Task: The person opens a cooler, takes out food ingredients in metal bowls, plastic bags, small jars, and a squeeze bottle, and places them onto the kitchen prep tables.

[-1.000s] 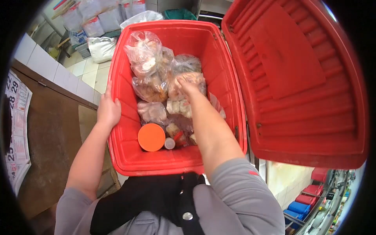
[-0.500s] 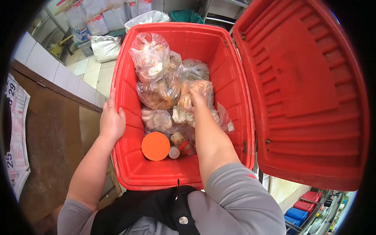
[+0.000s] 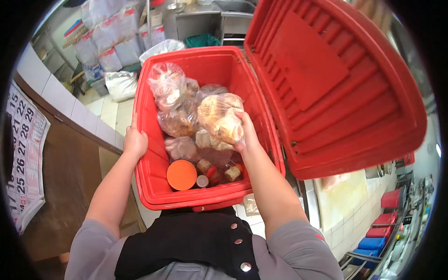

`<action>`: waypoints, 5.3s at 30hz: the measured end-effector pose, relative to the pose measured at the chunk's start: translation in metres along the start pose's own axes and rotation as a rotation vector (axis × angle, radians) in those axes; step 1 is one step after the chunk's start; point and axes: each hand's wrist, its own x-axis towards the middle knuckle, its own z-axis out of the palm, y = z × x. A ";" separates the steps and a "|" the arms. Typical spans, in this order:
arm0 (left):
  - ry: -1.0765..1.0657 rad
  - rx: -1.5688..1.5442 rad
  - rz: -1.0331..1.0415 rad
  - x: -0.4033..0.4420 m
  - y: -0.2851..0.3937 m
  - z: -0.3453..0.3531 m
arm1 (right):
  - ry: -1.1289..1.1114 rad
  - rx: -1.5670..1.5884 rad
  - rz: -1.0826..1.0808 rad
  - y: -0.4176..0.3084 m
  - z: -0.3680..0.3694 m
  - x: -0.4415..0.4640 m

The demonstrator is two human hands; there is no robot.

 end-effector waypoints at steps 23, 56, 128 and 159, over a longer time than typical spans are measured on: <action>0.085 0.095 0.230 0.040 -0.046 0.034 | 0.510 0.216 -1.018 -0.034 -0.212 -0.464; -0.041 0.091 -0.026 -0.023 -0.003 0.002 | -0.241 -1.932 -0.290 -0.053 -0.012 -0.142; -0.025 -0.046 -0.031 -0.017 -0.010 0.001 | -0.018 -2.551 0.239 0.127 -0.036 0.133; 0.050 0.020 0.235 0.000 -0.037 0.024 | 0.033 -1.225 -0.399 -0.090 0.047 -0.298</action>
